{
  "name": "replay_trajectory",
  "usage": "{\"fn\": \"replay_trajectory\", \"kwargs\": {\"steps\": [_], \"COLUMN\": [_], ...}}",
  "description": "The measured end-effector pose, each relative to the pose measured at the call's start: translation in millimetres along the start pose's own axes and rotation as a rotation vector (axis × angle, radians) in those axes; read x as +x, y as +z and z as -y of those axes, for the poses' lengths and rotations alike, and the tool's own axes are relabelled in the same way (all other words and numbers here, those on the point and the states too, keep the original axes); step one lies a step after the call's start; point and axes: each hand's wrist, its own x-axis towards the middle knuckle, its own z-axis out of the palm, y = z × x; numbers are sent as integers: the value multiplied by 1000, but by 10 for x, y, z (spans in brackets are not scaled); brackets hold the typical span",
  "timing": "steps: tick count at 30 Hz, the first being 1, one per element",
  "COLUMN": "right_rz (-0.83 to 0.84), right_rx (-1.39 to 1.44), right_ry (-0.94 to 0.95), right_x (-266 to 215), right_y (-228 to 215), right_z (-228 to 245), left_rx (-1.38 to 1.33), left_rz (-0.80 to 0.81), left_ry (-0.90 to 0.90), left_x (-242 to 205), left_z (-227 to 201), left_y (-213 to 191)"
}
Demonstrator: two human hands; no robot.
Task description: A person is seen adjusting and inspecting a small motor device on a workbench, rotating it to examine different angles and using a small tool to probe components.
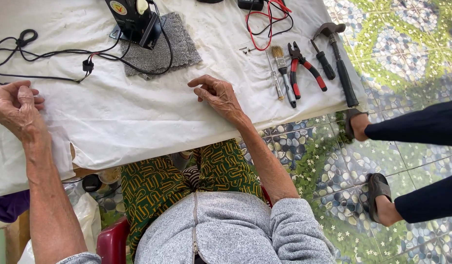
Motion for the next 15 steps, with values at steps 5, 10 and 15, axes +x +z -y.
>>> {"fn": "replay_trajectory", "kwargs": {"steps": [5, 10, 15], "right_rz": [-19, -25, 2], "right_rx": [-23, -15, -15], "right_ry": [-50, -52, -55], "right_x": [-6, 0, -2], "right_y": [4, 15, 13], "right_z": [9, -17, -48], "left_rx": [-100, -82, -95], "left_rz": [5, -18, -78], "left_ry": [-112, -53, -32], "left_x": [59, 60, 50], "left_z": [174, 173, 181], "left_y": [2, -1, 27]}}
